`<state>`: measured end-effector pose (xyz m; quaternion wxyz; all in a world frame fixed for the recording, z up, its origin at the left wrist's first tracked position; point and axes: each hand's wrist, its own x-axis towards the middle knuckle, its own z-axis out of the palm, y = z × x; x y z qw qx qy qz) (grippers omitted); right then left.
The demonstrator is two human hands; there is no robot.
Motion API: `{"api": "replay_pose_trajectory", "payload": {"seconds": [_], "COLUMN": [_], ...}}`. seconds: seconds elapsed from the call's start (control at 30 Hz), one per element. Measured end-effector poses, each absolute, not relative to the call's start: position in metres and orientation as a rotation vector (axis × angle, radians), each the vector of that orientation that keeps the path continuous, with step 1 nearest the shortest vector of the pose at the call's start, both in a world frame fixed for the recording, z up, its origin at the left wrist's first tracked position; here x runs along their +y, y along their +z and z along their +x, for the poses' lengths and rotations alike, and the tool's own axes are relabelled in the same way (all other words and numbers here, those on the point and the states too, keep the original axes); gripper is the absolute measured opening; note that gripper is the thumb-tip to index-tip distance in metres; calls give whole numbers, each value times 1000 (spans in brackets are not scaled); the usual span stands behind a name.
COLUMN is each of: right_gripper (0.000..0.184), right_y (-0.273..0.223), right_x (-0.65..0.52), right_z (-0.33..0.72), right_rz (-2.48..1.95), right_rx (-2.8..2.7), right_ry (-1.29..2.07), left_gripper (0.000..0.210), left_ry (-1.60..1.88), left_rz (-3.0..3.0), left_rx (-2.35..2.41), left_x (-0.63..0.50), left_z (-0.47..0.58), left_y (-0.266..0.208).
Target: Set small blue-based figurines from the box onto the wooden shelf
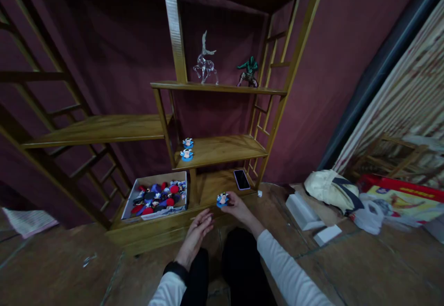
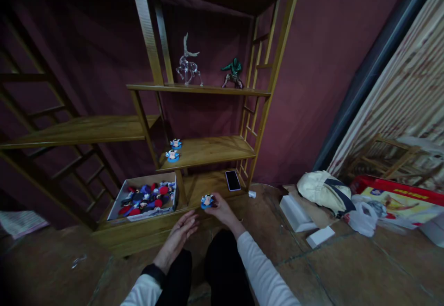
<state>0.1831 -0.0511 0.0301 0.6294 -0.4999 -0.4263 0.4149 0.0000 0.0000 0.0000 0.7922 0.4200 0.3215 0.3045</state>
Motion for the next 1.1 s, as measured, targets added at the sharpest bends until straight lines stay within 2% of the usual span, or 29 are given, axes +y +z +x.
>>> {"api": "replay_pose_trajectory", "payload": {"seconds": [0.3, 0.47, 0.87, 1.1], "right_gripper": [59, 57, 49, 48], "right_y": [132, 169, 187, 181], "right_x": [-33, -19, 49, 93], "right_z": [301, 362, 407, 419], "right_rz": [-1219, -1265, -1378, -1443], "right_rx": [-1037, -1010, -927, -872], "right_ry": [633, 435, 425, 422], "left_gripper": [55, 54, 49, 48], "left_ry": [607, 596, 598, 586], "left_rz": [981, 988, 1003, 1014], "left_rx": [717, 726, 769, 806], "left_x": [1, 3, 4, 0], "left_z": [0, 0, 0, -1], "left_y": [3, 3, 3, 20]}}
